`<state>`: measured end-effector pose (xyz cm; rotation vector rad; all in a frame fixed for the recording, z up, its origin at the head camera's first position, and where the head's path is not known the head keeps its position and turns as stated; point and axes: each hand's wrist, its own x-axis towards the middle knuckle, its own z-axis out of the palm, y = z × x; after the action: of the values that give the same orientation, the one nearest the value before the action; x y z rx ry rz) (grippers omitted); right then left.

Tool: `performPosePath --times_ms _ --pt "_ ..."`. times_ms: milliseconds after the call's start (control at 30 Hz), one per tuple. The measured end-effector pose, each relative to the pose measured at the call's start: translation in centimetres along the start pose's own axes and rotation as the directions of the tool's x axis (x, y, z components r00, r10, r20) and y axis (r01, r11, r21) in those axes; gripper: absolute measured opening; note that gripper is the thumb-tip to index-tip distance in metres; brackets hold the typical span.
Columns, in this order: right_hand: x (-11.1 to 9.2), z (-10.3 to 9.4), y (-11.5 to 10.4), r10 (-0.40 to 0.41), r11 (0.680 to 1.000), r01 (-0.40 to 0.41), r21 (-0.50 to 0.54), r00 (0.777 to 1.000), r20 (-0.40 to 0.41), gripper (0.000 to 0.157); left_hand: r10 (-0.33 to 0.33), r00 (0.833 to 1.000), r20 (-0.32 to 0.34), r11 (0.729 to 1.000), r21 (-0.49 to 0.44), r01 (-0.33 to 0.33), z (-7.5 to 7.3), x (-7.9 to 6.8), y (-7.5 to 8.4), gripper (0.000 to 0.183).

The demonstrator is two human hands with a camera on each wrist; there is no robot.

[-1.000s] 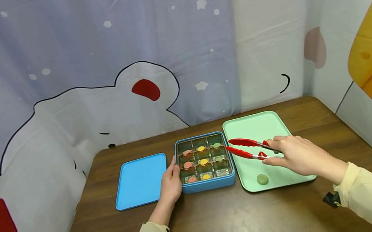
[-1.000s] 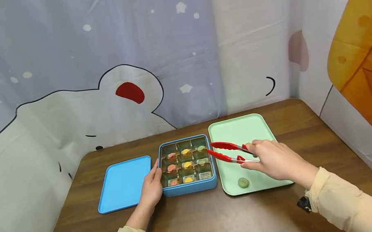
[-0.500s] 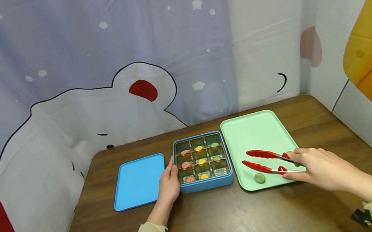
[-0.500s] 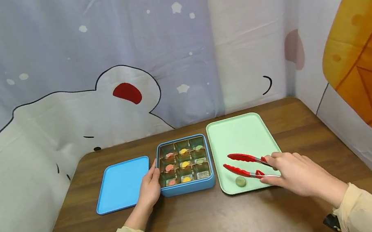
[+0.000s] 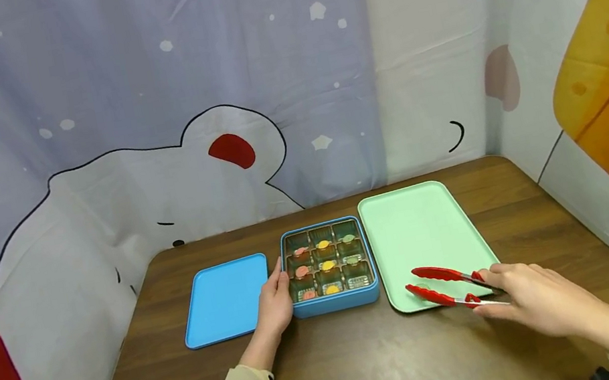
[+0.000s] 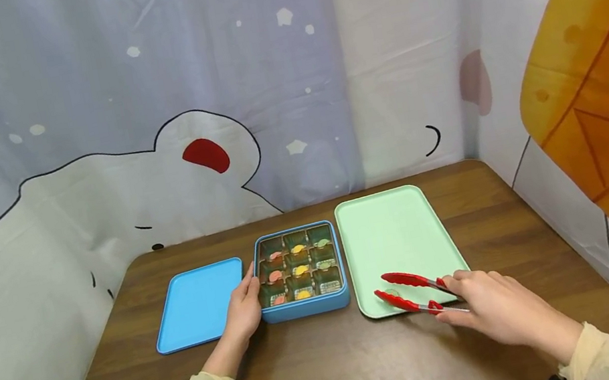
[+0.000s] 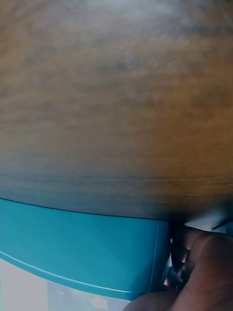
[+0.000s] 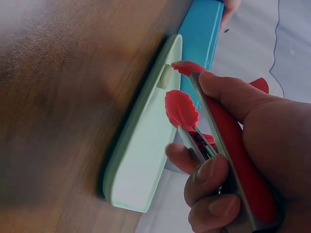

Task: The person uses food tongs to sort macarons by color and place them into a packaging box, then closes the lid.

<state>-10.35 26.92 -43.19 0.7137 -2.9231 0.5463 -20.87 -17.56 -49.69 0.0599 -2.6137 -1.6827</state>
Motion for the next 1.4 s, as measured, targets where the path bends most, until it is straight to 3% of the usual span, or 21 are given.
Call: performPosePath --times_ms 100,433,867,1400 --pt "-0.4 0.3 0.0 -0.012 1.0 0.012 0.004 1.0 -0.004 0.05 0.001 1.0 -0.003 1.0 0.006 -0.001 0.0 0.0 -0.1 0.051" --pt "-0.6 0.2 0.2 -0.062 0.998 0.062 0.026 0.998 -0.007 0.021 -0.002 1.0 0.003 1.0 0.008 0.002 -0.1 -0.2 0.0 0.051" --pt "0.9 -1.6 0.1 -0.057 0.998 0.056 -0.035 0.998 -0.035 0.038 0.0 1.0 -0.006 1.0 0.022 0.0 -0.1 -0.2 0.2 0.052" --pt "4.2 -3.7 -1.3 -0.112 0.993 0.108 -0.051 0.991 -0.077 0.04 -0.003 1.0 -0.003 1.0 0.008 0.003 -0.1 -0.2 0.2 0.051"
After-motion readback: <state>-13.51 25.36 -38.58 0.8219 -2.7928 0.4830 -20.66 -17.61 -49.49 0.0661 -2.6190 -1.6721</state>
